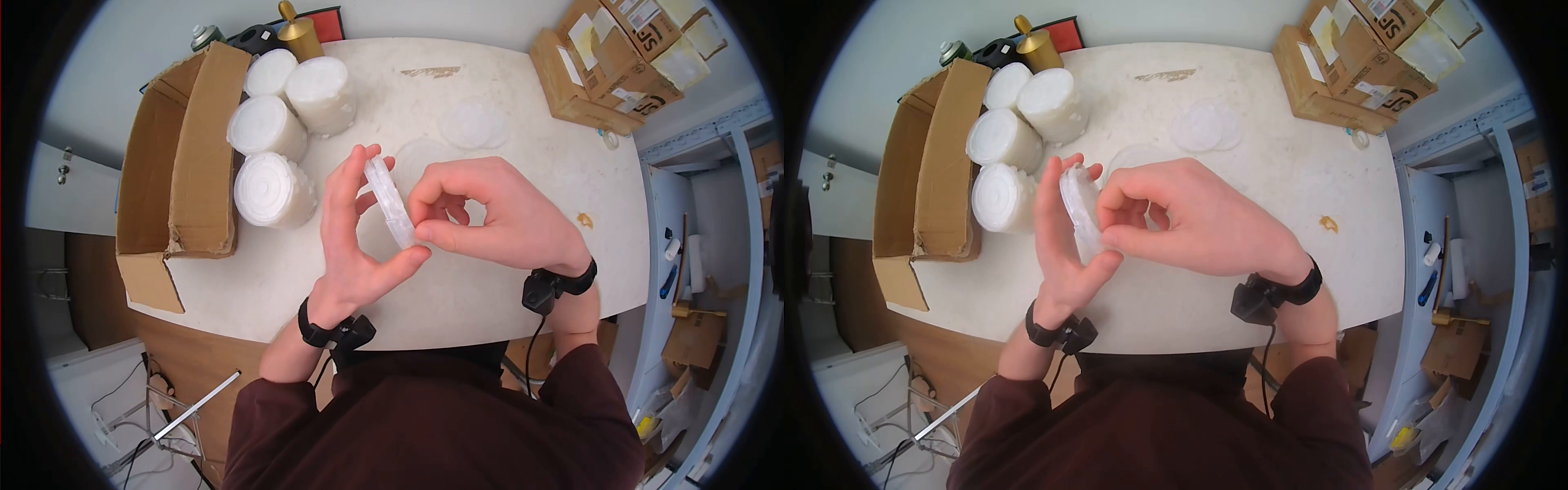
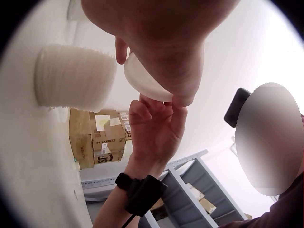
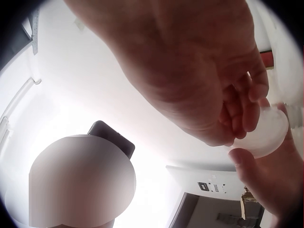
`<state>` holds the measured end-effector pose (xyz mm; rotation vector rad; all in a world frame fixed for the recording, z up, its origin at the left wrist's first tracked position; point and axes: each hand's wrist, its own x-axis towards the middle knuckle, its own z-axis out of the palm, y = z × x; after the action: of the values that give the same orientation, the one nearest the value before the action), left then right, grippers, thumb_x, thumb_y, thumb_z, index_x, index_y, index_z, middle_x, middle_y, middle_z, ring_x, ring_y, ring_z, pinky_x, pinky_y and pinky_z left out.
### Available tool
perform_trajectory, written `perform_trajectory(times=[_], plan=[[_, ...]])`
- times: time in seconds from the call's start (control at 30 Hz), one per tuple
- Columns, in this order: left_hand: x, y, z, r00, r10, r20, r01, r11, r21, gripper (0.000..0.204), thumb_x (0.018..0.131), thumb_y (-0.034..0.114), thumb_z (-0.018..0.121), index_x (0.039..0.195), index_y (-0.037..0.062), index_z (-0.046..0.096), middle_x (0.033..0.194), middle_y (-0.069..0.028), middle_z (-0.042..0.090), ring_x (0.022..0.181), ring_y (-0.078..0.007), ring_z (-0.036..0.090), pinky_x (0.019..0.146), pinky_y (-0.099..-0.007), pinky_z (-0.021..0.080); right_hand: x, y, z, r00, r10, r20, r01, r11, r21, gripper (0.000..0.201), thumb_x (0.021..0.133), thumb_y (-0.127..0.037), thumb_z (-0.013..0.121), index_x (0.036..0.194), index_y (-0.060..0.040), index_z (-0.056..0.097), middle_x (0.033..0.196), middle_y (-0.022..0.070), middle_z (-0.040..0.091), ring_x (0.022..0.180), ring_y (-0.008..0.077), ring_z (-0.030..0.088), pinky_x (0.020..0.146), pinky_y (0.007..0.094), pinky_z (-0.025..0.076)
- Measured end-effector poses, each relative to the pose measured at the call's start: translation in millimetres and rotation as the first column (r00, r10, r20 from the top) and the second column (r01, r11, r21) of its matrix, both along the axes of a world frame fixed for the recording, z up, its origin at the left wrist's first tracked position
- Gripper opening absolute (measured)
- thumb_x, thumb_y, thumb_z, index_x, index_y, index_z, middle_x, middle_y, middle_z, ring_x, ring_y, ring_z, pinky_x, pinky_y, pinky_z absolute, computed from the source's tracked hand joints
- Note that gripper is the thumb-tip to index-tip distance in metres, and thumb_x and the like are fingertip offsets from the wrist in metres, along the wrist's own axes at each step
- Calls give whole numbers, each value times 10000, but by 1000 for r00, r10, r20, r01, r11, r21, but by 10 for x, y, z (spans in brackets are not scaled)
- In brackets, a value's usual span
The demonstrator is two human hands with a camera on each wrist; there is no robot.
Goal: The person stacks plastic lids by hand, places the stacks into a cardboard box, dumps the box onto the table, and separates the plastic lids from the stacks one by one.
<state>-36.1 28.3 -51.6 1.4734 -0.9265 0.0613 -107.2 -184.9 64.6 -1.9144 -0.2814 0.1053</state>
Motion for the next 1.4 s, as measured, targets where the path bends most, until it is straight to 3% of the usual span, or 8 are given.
perform_trajectory(times=[0.33, 0.57, 0.77, 0.9, 1.0, 1.13, 1.3, 1.4], plan=[[-28, -16, -30, 999, -7, -37, 8, 1000, 26, 1188, 806, 236, 899, 1774, 100, 224, 1686, -233, 415, 1468, -402, 565, 1068, -518, 595, -44, 48, -32, 997, -50, 57, 55, 994, -90, 86, 900, -76, 712, 902, -40, 634, 797, 26, 647, 723, 160, 596, 682, 300, 496], [-4, 25, -6, 999, 32, -14, -31, 998, 47, 1183, 812, 221, 880, 1777, 91, 208, 1689, -225, 406, 1496, -395, 538, 1094, -517, 574, -41, 34, -8, 997, -72, 26, 72, 997, -15, 113, 927, -98, 703, 960, -16, 633, 867, 78, 690, 761, 191, 655, 657, 330, 541], [-16, 14, 40, 991, 131, 40, -132, 991, 20, 1193, 839, 260, 888, 1781, 81, 178, 1696, -214, 370, 1500, -408, 531, 1106, -541, 557, -51, 71, -23, 993, -35, 114, 35, 999, 0, 91, 949, -76, 718, 1001, -24, 663, 987, 72, 715, 847, 193, 685, 681, 332, 559], [-20, 5, -22, 998, 42, -37, -45, 995, -84, 1181, 893, 364, 864, 1788, 82, 146, 1684, -235, 373, 1474, -423, 558, 1100, -545, 553, -25, 46, -81, 965, 32, 260, -24, 999, -33, 94, 964, -47, 713, 1057, -46, 699, 1017, 55, 726, 866, 196, 685, 707, 329, 561], [-49, -14, -23, 998, -1, -58, -6, 993, -115, 1179, 920, 432, 838, 1793, 78, 128, 1678, -252, 378, 1454, -428, 580, 1095, -544, 552, -35, 98, -62, 989, -6, 146, -3, 998, 64, 100, 969, -61, 723, 1068, -52, 708, 1031, 48, 734, 867, 201, 682, 710, 337, 566], [-37, -2, -32, 1000, -3, -30, 0, 994, -112, 1179, 929, 455, 829, 1795, 78, 123, 1686, -265, 381, 1447, -433, 592, 1090, -542, 554, -64, 116, -38, 996, -13, 87, 8, 998, 56, 139, 931, 16, 711, 1058, -40, 723, 1023, 53, 741, 902, 196, 706, 758, 326, 559], [-55, -12, -32, 997, -35, -74, 24, 989, -148, 1175, 927, 436, 831, 1796, 80, 124, 1702, -264, 373, 1461, -436, 584, 1090, -536, 558, -94, 164, -92, 948, -42, 315, 74, 993, -92, 194, 879, 10, 757, 1057, -60, 721, 970, 40, 742, 840, 218, 719, 731, 339, 590], [-55, -9, -17, 996, -47, -74, 36, 989, -141, 1176, 921, 414, 840, 1795, 82, 127, 1709, -260, 371, 1465, -437, 581, 1096, -536, 557, -94, 188, -93, 932, -72, 355, 124, 984, -126, 199, 863, 12, 763, 1039, -67, 714, 959, 37, 736, 822, 229, 716, 713, 340, 586]])
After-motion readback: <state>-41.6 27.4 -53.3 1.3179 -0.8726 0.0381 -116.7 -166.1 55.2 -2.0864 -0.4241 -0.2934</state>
